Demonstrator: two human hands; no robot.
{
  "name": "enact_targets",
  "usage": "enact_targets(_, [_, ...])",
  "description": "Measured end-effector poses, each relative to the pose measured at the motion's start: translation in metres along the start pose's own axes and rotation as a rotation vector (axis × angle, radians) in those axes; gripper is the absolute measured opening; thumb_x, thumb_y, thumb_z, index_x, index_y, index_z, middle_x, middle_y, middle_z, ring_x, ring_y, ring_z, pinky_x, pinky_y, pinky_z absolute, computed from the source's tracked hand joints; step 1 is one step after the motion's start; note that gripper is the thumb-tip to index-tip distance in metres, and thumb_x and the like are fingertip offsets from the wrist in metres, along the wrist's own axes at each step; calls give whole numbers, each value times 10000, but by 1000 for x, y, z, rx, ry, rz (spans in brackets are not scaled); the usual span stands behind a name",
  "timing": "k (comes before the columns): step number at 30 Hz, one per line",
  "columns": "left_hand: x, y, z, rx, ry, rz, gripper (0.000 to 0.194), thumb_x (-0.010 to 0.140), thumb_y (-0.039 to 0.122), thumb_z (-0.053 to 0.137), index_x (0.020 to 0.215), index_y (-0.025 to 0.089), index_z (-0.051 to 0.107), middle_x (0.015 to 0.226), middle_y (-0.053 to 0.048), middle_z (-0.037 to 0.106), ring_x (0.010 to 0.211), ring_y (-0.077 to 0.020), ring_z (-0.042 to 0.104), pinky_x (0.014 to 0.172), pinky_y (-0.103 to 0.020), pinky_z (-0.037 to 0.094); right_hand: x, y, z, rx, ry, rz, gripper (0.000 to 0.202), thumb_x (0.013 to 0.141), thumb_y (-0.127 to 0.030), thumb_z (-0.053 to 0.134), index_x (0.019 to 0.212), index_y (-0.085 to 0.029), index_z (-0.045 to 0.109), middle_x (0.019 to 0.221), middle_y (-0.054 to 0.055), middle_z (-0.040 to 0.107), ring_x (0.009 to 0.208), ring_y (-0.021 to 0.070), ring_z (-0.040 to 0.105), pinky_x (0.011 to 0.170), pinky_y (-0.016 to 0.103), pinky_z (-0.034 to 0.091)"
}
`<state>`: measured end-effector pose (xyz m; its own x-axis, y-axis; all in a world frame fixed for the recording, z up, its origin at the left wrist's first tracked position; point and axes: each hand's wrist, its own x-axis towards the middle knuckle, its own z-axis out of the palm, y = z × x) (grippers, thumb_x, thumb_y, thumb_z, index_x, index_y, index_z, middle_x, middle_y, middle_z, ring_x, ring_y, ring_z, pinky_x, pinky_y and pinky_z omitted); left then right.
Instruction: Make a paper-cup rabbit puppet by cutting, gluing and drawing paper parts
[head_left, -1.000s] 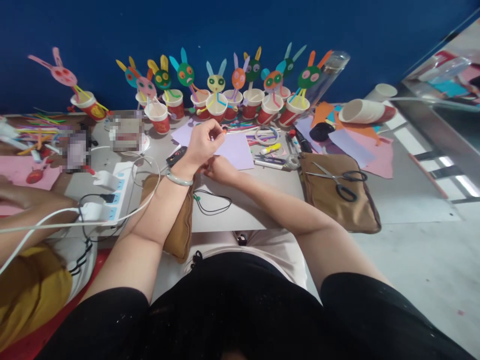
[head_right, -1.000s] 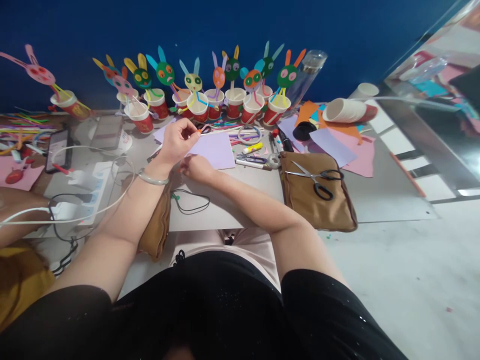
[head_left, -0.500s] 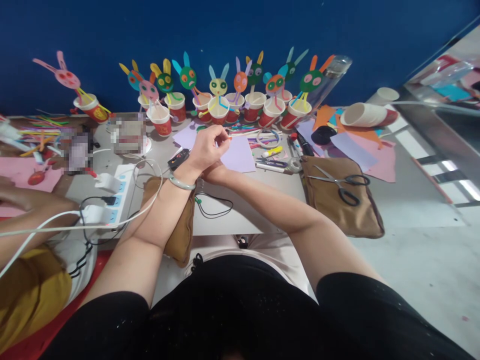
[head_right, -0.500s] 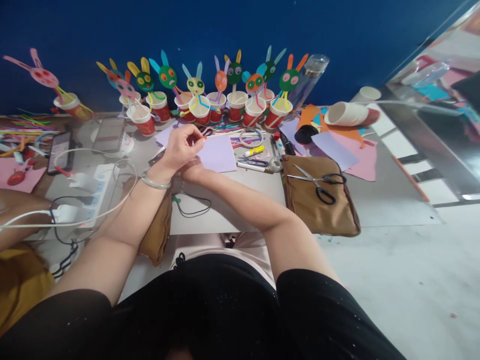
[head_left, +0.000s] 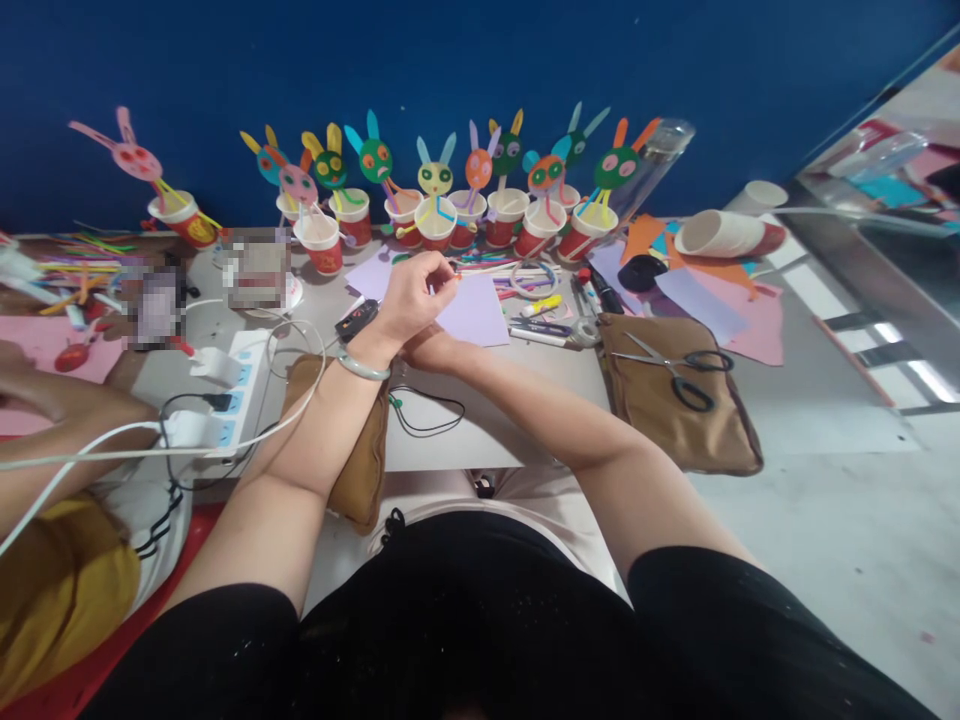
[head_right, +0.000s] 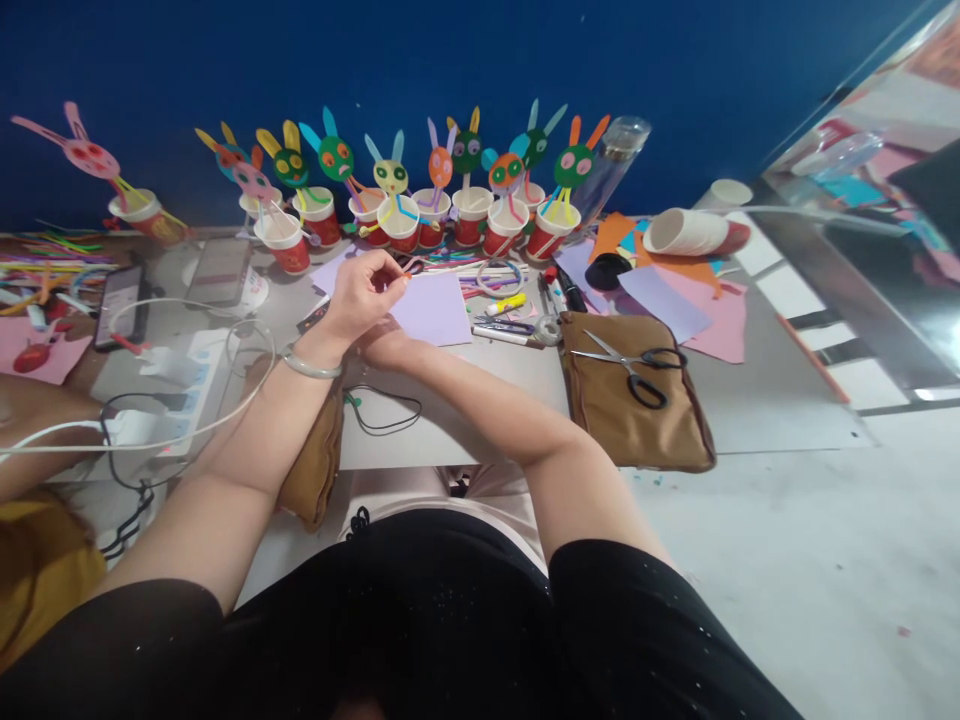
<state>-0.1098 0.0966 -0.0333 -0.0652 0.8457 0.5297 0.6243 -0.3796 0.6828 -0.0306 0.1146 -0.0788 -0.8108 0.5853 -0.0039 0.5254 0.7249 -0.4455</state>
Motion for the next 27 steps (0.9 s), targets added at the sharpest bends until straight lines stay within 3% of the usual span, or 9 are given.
enact_targets(2, [1, -5, 1, -34, 62, -22, 136, 865, 270, 650, 761, 218, 579, 731, -8, 661, 677, -140, 602, 639, -280, 489, -3, 3, -13, 3, -13, -34, 456, 927, -183, 566, 1369, -155, 674, 1334, 132, 718, 1255, 302, 617, 1052, 359, 479])
enact_targets(5, [5, -16, 2, -104, 210, -46, 206, 940, 382, 629, 816, 228, 571, 753, -9, 648, 672, -138, 619, 654, -294, 505, -4, 11, -30, 5, -27, -10, 295, 878, -128, 605, 1096, -126, 803, 1080, 129, 799, 1000, 269, 712, 900, 317, 505])
enact_targets(9, [12, -33, 1, -143, 343, -99, 360, 980, 584, 554, 859, 246, 563, 771, -15, 624, 676, -147, 634, 648, -310, 512, -3, 15, -34, 60, -39, -8, 264, 835, -116, 653, 1027, -158, 829, 960, 70, 817, 878, 211, 713, 830, 280, 475])
enact_targets(14, [14, -39, 2, -92, 344, -107, 438, 973, 686, 500, 881, 265, 579, 791, -18, 629, 702, -159, 645, 647, -322, 527, -5, -2, -18, -59, -142, -25, 213, 895, -265, 705, 1049, -168, 815, 1046, 96, 808, 971, 244, 710, 859, 307, 442])
enact_targets(18, [12, -37, 3, -146, 350, -120, 399, 958, 638, 584, 872, 249, 600, 772, -14, 642, 696, -159, 653, 651, -317, 543, -6, -17, -14, -174, -147, 24, 217, 931, -248, 652, 1047, -135, 796, 1123, 168, 785, 1087, 309, 700, 972, 386, 412])
enact_targets(27, [14, -41, 5, -381, 365, -42, 405, 926, 614, 656, 831, 222, 625, 740, -3, 650, 616, -129, 637, 573, -263, 505, -7, -28, -19, -186, -223, 72, 286, 991, -241, 568, 1205, -139, 727, 1207, 162, 770, 1164, 310, 690, 1029, 406, 409])
